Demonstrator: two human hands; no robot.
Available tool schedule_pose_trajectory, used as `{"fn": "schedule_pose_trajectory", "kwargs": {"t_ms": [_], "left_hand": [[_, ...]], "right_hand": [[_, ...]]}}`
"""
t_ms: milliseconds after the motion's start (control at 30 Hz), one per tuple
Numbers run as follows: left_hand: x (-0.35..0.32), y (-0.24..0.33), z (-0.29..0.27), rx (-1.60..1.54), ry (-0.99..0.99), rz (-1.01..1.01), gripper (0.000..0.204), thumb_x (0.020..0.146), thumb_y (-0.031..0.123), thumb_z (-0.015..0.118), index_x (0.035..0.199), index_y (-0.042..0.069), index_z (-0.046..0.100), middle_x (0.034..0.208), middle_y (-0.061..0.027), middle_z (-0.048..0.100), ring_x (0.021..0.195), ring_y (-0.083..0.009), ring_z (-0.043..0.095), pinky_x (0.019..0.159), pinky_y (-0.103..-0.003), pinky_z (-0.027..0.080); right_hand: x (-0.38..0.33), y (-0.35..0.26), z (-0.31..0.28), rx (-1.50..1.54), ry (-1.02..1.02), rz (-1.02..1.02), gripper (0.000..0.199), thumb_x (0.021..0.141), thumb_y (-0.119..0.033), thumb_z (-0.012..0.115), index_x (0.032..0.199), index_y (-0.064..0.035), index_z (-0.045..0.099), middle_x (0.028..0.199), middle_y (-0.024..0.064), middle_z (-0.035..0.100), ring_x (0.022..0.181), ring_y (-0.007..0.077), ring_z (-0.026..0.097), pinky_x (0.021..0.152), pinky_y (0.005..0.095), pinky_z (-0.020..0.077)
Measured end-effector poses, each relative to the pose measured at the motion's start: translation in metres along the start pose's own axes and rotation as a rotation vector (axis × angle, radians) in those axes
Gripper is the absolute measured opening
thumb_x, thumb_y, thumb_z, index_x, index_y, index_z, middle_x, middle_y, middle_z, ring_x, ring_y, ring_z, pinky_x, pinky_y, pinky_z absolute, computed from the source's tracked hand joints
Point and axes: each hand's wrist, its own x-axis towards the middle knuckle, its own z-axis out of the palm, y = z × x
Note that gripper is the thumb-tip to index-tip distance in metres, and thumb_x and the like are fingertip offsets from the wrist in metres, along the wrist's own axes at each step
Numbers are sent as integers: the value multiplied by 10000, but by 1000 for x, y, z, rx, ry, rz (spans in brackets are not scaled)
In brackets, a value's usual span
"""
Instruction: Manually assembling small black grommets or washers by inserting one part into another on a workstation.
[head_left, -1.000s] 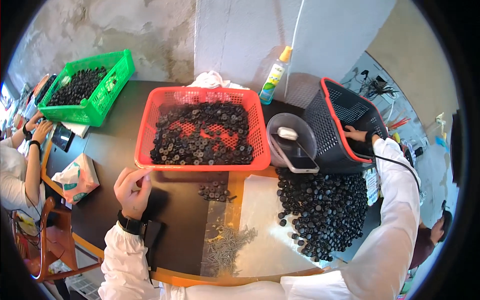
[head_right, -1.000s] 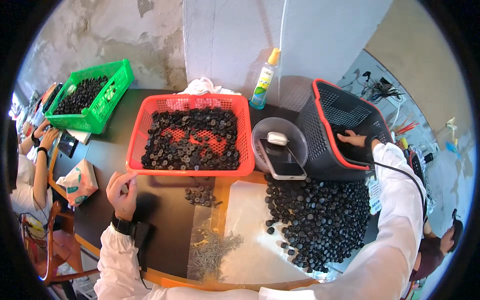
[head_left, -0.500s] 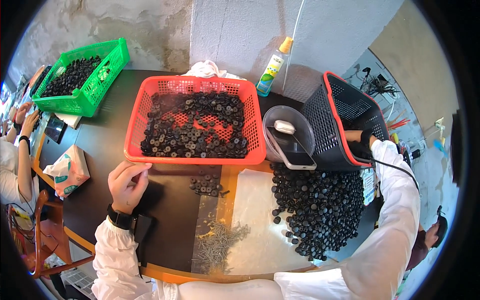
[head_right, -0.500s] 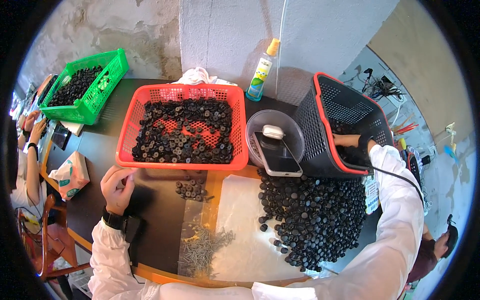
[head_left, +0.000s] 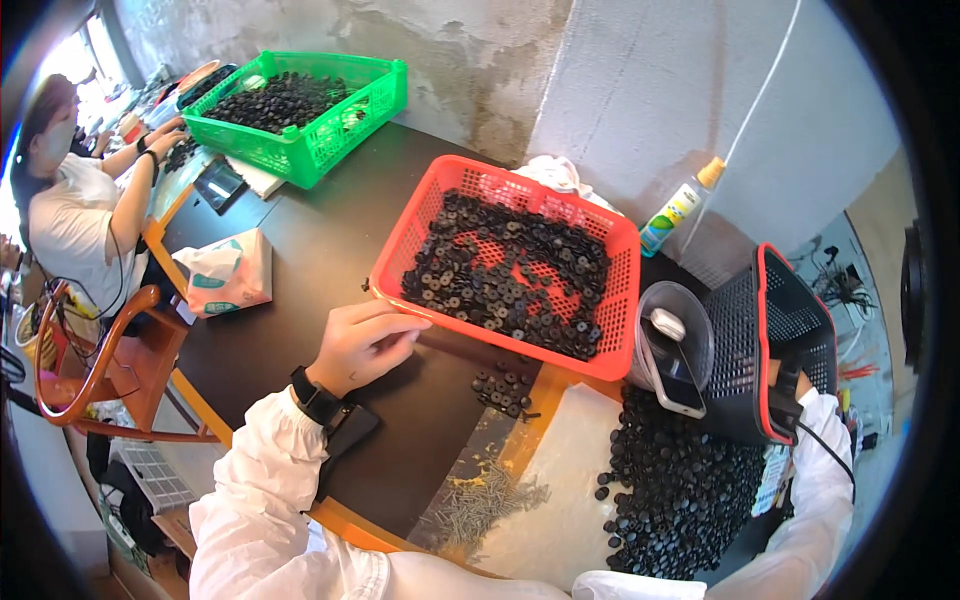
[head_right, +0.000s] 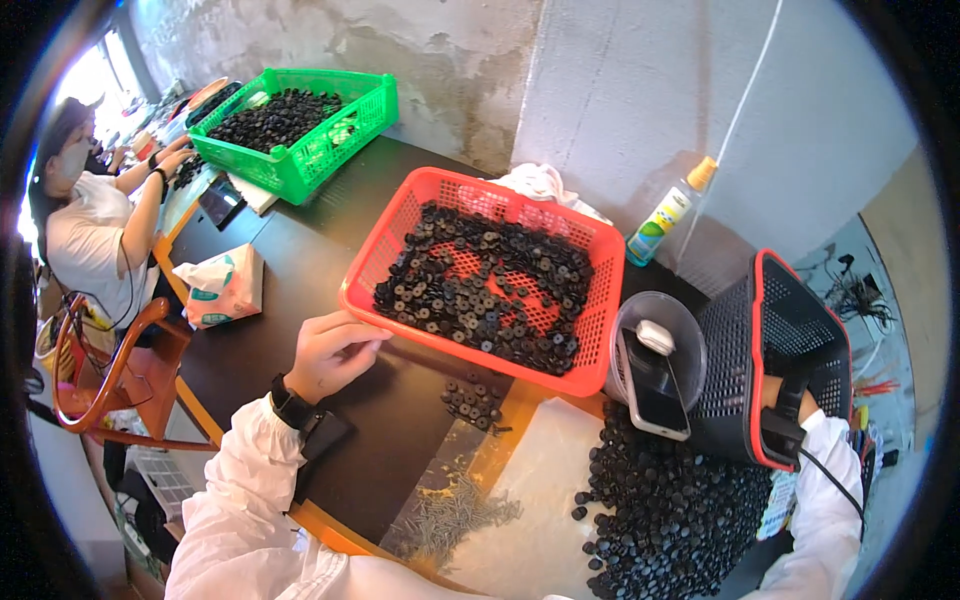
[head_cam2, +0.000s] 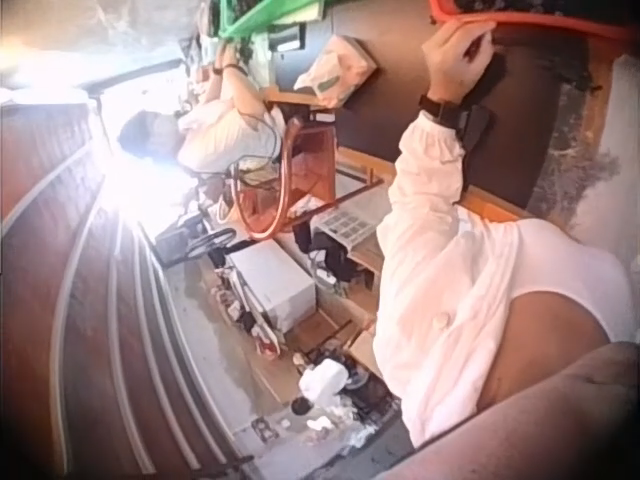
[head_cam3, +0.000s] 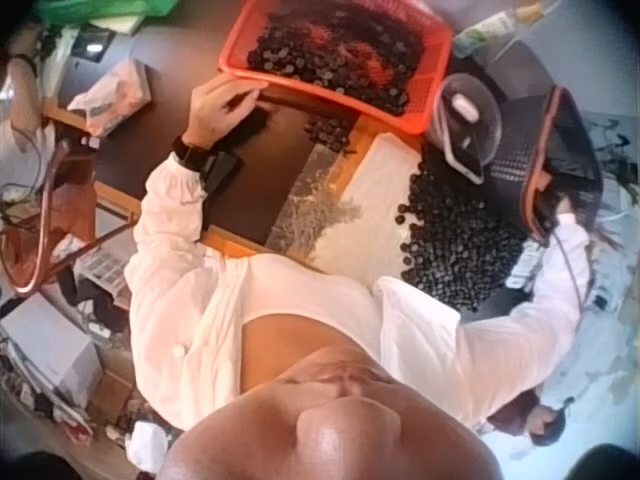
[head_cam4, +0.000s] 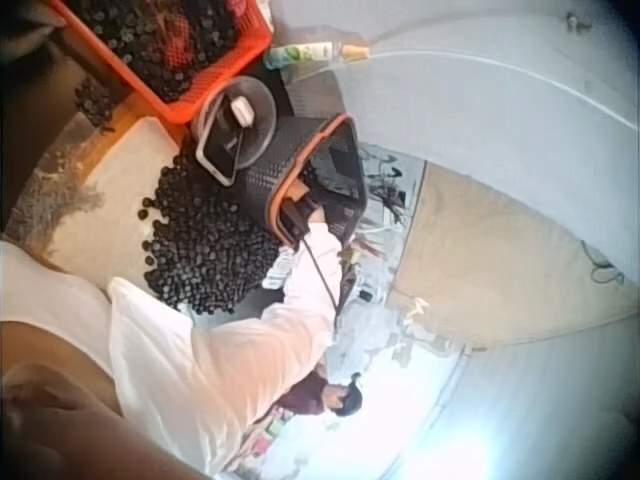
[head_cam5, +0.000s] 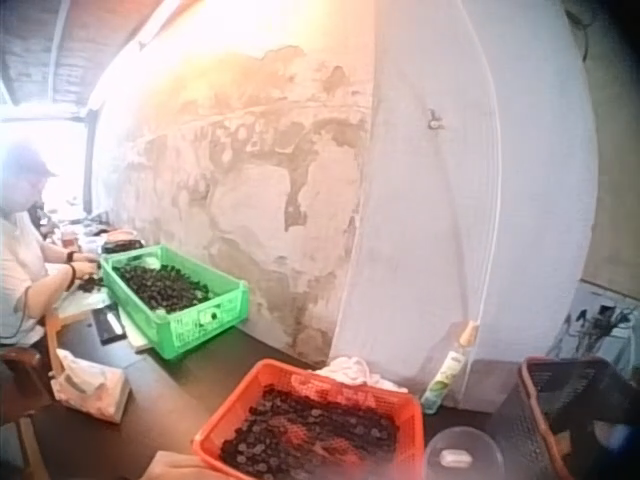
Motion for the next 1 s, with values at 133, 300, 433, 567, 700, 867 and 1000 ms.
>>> {"fn": "schedule_pose_trajectory", "kwargs": {"t_ms": [133,300,433,567,700,867,1000], "left_hand": [[4,-2,0,14,1,30,229,724,-54,722,923,58,722,775,-55,673,617,-197,628,555,-296,504],[-1,-6,-1,-22,2,45,225,728,-41,724,930,60,722,734,-55,645,592,-201,613,541,-308,499],[-5,-5,1,-53,20,50,221,741,-24,724,941,69,723,712,-47,628,581,-198,610,532,-311,496],[0,-3,4,-74,21,15,176,766,1,727,929,67,727,705,-41,617,571,-168,599,510,-287,480],[-7,-1,-5,-42,149,-85,158,797,4,704,942,54,744,711,-58,626,596,-159,582,544,-285,465],[0,-3,-2,-133,235,-197,135,859,11,665,953,52,751,677,-10,551,590,-88,503,536,-240,386],[1,-8,-1,-171,273,-214,121,881,30,662,965,45,747,688,13,533,596,-54,471,530,-223,365]], "right_hand": [[30,-17,-9,-62,12,-69,775,768,-608,696,1289,-49,566,1246,169,593,1093,300,597,896,398,470],[41,-37,-32,-142,46,-126,726,772,-577,712,1252,-43,601,1203,162,626,1057,290,618,875,392,481],[20,-54,-53,-201,79,-149,687,775,-551,724,1222,-39,629,1169,155,652,1028,281,635,858,387,490],[-29,-55,-57,-243,90,-124,649,778,-526,737,1193,-34,658,1135,149,678,1000,273,652,841,382,499],[-102,-62,-33,283,338,-162,213,747,-209,766,827,-19,711,732,49,695,709,201,661,676,343,509],[-176,-112,-102,107,436,-125,129,734,-86,681,835,-20,634,776,55,613,715,149,599,675,301,483],[-243,-159,-156,162,636,-146,130,792,-106,662,897,-49,611,771,-3,569,678,98,545,622,266,458]]}}
